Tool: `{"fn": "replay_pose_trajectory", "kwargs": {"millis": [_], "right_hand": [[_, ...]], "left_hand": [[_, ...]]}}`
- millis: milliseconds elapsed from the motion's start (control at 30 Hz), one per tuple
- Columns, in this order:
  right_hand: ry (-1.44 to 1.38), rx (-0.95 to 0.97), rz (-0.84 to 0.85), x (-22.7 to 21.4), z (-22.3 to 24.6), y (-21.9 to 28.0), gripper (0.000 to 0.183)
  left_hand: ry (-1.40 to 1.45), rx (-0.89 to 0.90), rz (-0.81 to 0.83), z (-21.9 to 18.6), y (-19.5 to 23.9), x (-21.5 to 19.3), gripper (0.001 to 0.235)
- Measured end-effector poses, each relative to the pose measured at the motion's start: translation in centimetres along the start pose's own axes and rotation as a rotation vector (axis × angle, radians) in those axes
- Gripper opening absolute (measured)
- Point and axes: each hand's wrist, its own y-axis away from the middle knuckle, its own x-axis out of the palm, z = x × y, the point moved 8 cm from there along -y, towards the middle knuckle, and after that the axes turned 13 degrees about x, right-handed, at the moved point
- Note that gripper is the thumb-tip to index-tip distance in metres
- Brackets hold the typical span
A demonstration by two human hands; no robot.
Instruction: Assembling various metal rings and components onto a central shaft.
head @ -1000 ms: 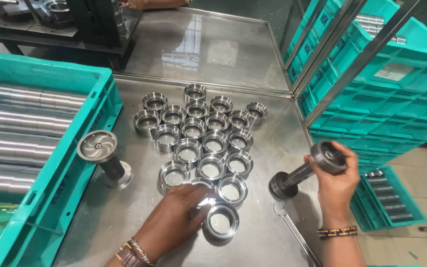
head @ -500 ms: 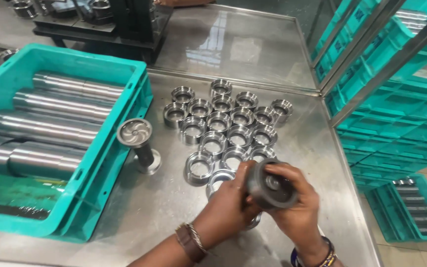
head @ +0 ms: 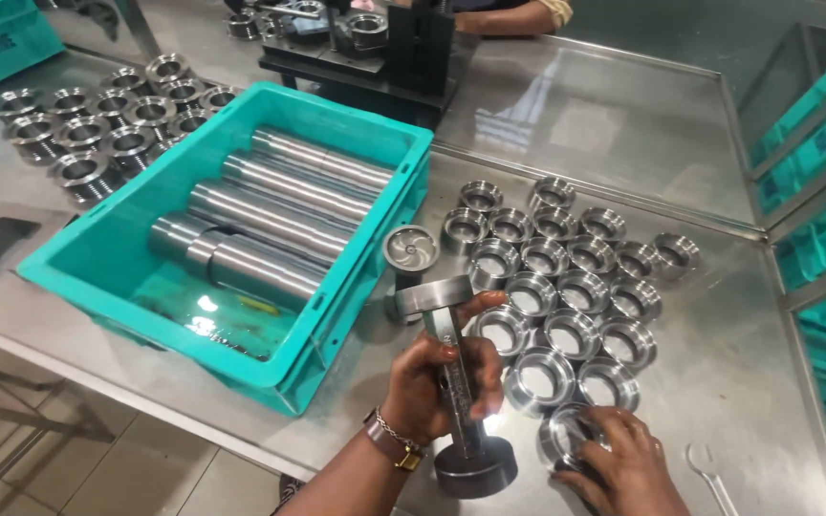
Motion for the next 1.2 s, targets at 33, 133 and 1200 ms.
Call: {"fn": "replay_pose_trajectory", "kwargs": {"millis": [33,133,1200], "right_hand": [[0.0,-0.004,0.0,-0.2,-0.1,0.0,0.044],[0.01,0.039,0.059,0.4,-1.5,-0.2,0.044],[0.127,0.429,0.534,-5.6,0.6,2.1,0.083]], "left_hand": [[-0.001,0.003,0.0,-0.1,-0.1,0.1,0.071],[0.133,-0.016,0.029,-0.3,-0.2,0.8,0.085],[-1.743,-0.27,0.337,-0.6,-0.2,0.0,0.034]]}}
